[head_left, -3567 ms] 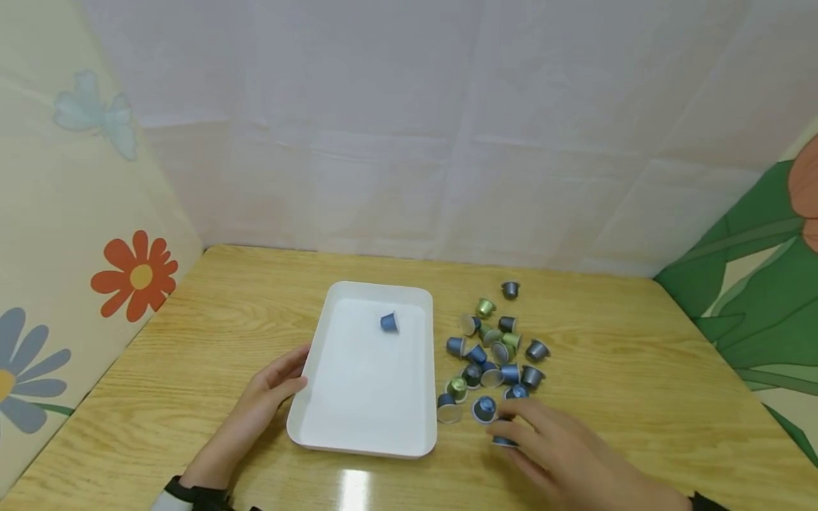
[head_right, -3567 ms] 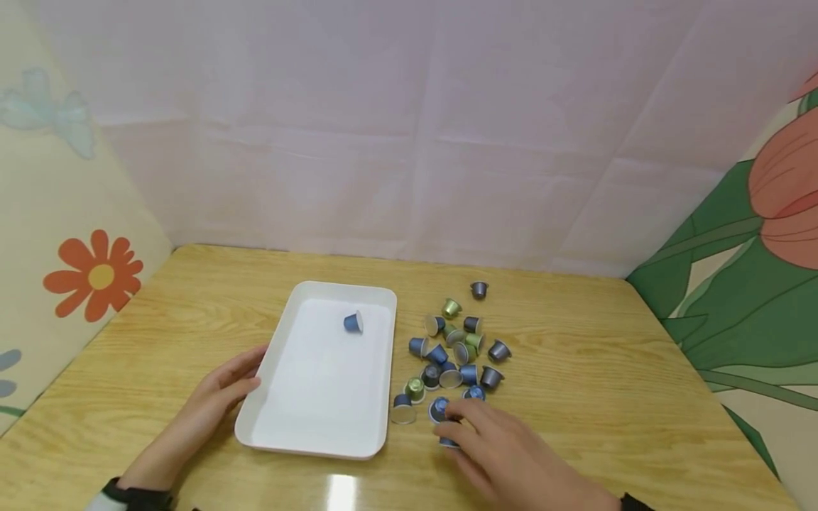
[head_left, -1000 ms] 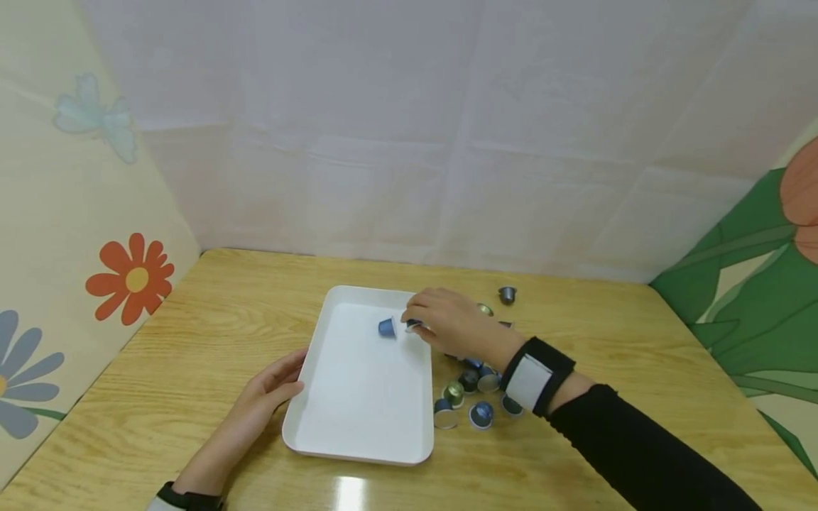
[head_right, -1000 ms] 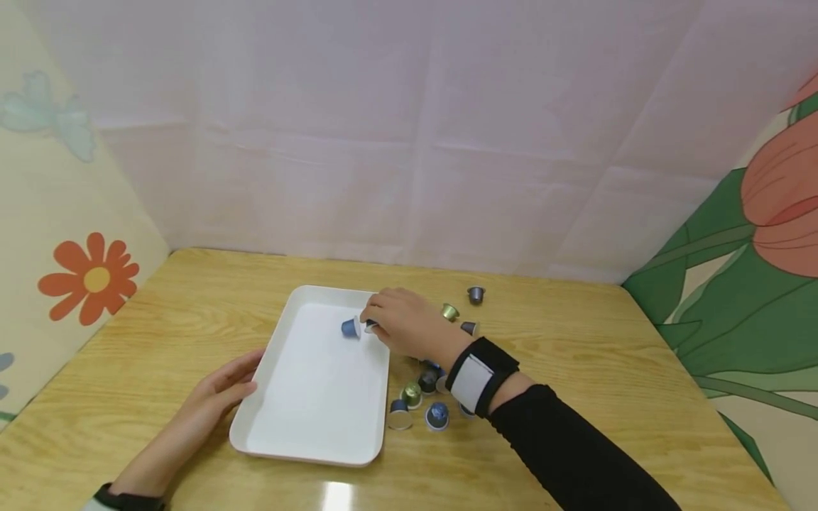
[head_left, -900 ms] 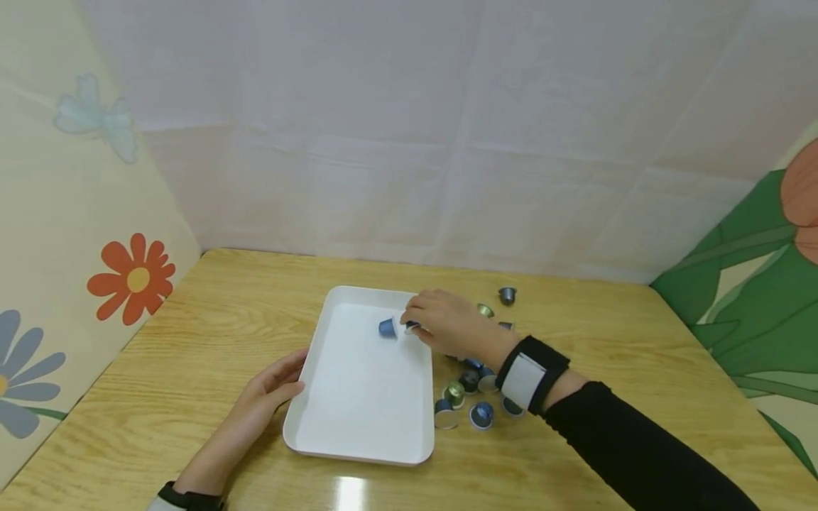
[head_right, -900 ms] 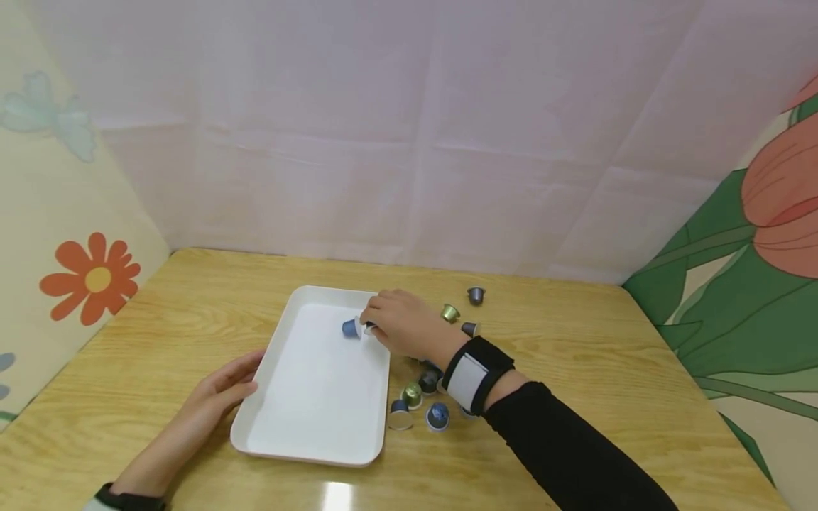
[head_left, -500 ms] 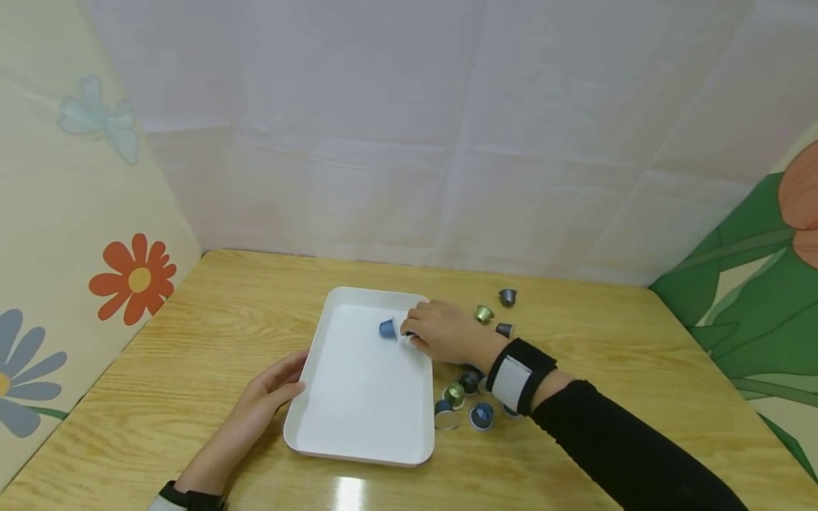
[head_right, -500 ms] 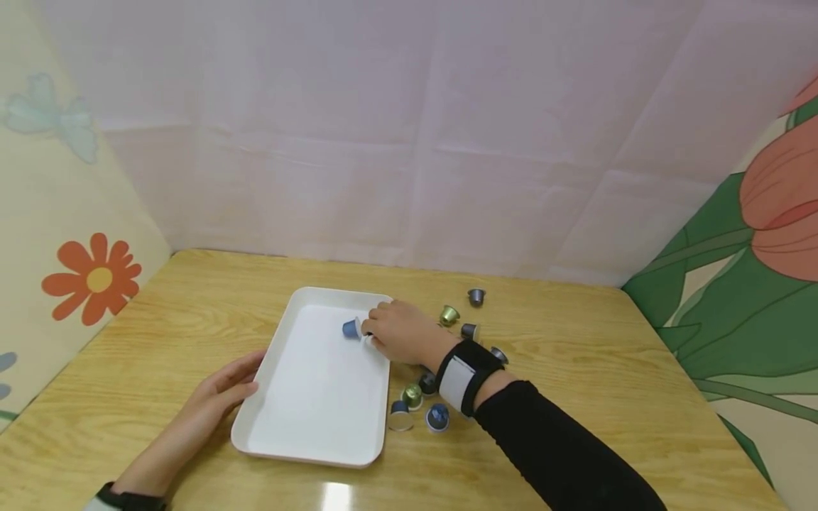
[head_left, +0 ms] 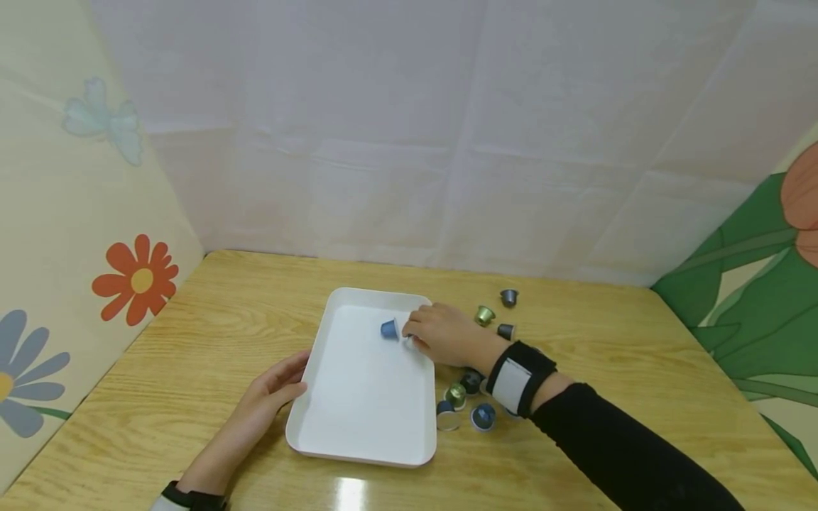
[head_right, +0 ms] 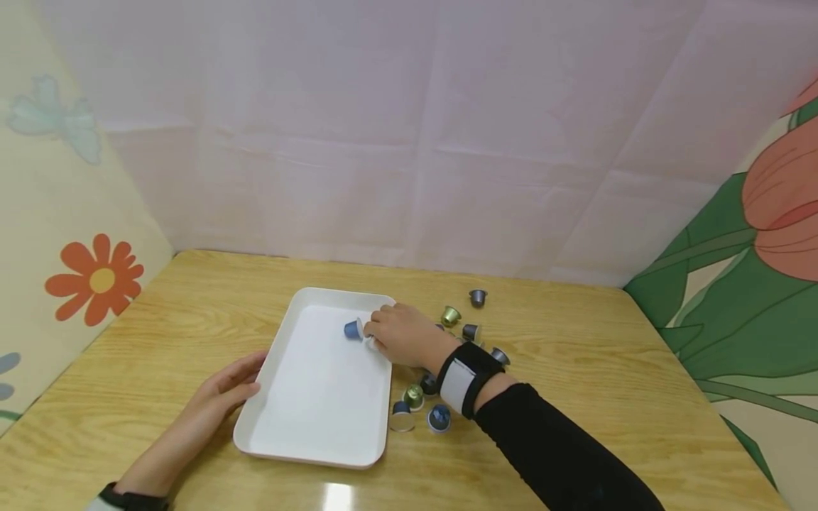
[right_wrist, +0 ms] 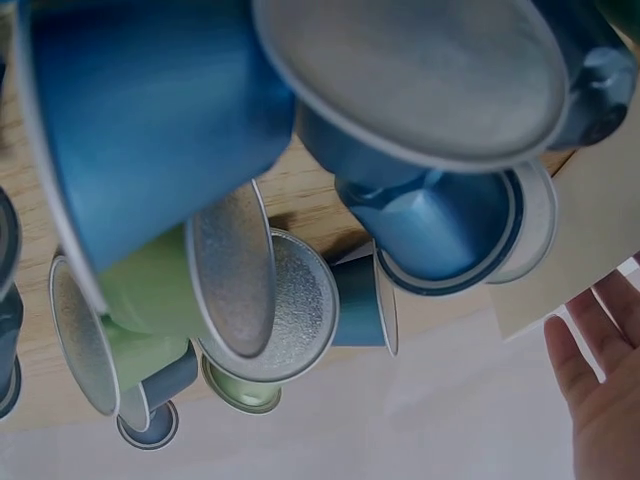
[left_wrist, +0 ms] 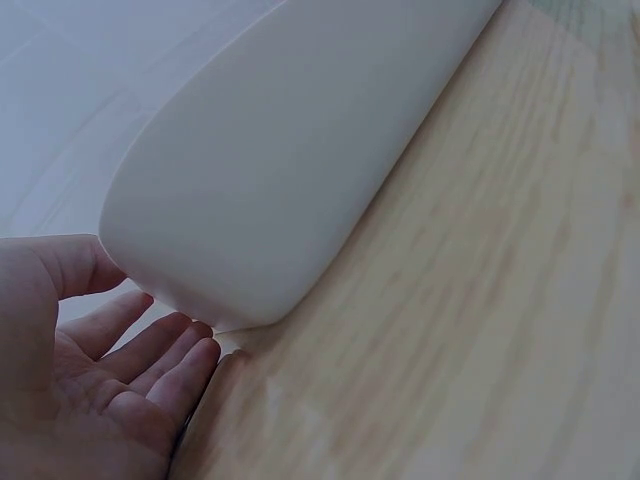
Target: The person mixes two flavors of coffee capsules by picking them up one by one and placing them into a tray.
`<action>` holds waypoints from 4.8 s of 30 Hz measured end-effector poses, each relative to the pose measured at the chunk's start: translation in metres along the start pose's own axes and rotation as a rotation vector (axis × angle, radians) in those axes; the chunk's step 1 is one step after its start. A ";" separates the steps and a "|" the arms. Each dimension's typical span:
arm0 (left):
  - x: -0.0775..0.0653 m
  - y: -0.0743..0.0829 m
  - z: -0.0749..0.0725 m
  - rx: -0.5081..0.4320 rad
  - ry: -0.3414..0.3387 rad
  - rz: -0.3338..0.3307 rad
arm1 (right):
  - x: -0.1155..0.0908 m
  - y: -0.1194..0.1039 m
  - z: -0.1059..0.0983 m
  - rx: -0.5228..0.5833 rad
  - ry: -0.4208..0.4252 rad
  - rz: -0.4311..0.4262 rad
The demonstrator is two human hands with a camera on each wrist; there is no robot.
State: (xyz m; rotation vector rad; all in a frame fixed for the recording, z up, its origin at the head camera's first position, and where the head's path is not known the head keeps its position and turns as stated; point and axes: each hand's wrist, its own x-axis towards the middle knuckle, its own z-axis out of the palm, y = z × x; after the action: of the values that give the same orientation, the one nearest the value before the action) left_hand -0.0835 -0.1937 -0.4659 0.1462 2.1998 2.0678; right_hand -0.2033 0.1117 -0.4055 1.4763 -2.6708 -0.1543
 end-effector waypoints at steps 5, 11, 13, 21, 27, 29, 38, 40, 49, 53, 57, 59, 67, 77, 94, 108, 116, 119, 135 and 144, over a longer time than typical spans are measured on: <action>0.000 -0.001 0.000 0.001 0.003 -0.008 | -0.002 -0.001 0.002 -0.004 0.017 -0.009; -0.001 -0.002 0.001 0.005 -0.005 -0.020 | -0.002 -0.003 0.000 -0.032 -0.002 -0.039; -0.001 -0.002 0.001 0.006 -0.006 -0.024 | -0.002 -0.003 0.000 -0.043 -0.005 -0.043; -0.001 -0.002 0.000 0.004 -0.011 -0.017 | -0.007 -0.006 -0.006 -0.056 0.038 -0.051; -0.002 -0.002 -0.001 0.006 -0.012 -0.009 | -0.015 -0.009 -0.011 -0.042 0.078 -0.078; -0.001 -0.002 -0.001 0.007 -0.008 -0.010 | -0.020 -0.010 -0.012 -0.036 0.110 -0.092; 0.000 -0.003 -0.001 0.008 -0.016 -0.009 | -0.049 -0.012 -0.012 -0.033 0.192 -0.092; 0.000 -0.003 -0.001 0.008 -0.018 -0.007 | -0.055 -0.013 -0.012 -0.025 0.184 -0.075; 0.000 -0.002 -0.001 0.008 -0.010 -0.011 | -0.077 -0.018 -0.008 -0.005 0.273 -0.087; 0.001 -0.001 0.000 -0.001 -0.001 -0.024 | -0.089 -0.021 -0.006 -0.010 0.297 -0.051; 0.001 0.000 0.001 -0.010 0.005 -0.035 | -0.100 -0.024 -0.005 0.007 0.273 0.000; 0.001 0.000 0.001 -0.009 0.004 -0.038 | -0.105 -0.026 -0.004 0.015 0.262 0.012; 0.000 0.000 0.000 -0.009 0.001 -0.027 | -0.117 -0.032 -0.001 0.029 0.302 -0.009; 0.001 0.000 0.001 -0.002 0.008 -0.040 | -0.133 -0.033 0.004 0.045 0.308 -0.034; -0.002 -0.001 -0.001 0.011 0.010 -0.026 | -0.149 -0.038 0.009 0.061 0.110 0.046; 0.000 0.001 0.001 -0.013 -0.005 -0.032 | -0.149 -0.037 0.018 0.064 0.166 0.016; -0.001 0.001 0.001 -0.012 -0.001 -0.042 | -0.146 -0.036 0.022 0.054 0.221 -0.013; -0.001 0.002 0.001 -0.010 -0.003 -0.038 | -0.146 -0.036 0.023 0.054 0.234 -0.014; -0.001 0.000 0.002 0.000 0.007 -0.043 | -0.142 -0.034 0.004 0.024 0.296 -0.011; 0.000 0.002 -0.001 0.019 0.009 -0.015 | -0.132 -0.033 -0.012 -0.007 0.357 0.005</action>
State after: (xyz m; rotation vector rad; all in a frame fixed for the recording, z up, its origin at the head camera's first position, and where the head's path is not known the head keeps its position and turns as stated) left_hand -0.0837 -0.1941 -0.4641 0.1220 2.2190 2.0441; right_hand -0.1042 0.2052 -0.4012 1.3472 -2.3849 0.0930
